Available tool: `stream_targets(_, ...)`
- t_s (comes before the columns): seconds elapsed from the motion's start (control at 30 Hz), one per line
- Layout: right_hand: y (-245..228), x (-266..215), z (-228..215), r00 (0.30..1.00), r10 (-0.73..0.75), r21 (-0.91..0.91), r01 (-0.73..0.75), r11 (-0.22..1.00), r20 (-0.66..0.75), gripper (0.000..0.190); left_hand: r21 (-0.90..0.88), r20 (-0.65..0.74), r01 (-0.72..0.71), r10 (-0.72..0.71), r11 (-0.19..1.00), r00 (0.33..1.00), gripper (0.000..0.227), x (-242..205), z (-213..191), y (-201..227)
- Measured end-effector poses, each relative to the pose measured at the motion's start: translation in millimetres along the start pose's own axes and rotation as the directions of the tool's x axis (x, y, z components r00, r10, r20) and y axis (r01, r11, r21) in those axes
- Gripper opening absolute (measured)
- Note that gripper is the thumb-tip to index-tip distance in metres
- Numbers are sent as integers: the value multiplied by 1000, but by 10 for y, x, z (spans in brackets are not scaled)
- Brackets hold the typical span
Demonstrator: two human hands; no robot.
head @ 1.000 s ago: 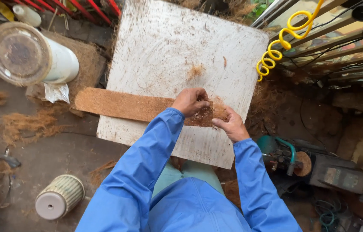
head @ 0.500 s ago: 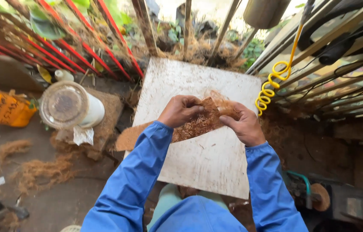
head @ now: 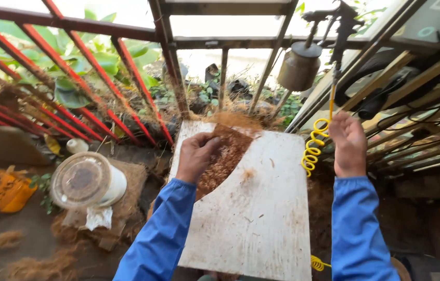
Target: The person places a strip of coconut fiber onto a white board, then uses a spray gun to apply a liquid to the fiber. They then use a hair dryer to dry the applied liquid on the fiber.
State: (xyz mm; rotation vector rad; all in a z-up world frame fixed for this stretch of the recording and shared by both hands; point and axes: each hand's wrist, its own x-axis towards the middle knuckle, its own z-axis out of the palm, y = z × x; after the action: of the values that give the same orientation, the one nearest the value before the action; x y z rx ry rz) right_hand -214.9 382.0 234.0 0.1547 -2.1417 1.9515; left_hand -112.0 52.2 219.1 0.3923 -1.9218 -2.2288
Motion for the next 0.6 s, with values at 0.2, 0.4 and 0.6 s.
stream_targets(0.2, 379, 1618, -48, 998, -66, -196, 66, 978, 4, 59, -32, -135, 24, -28, 999, 990, 21, -22, 120, 208)
stream_targets(0.4, 292, 2290, 267, 996, 12, -204, 5, 979, 85, 42, -26, -226, 137, -139, 990, 964, 10, 33, 213, 280)
stream_targets(0.6, -238, 2108, 449, 958, 89, -295, -5, 955, 274, 10, 3, -268, 117, -112, 993, 957, 11, 80, 327, 245)
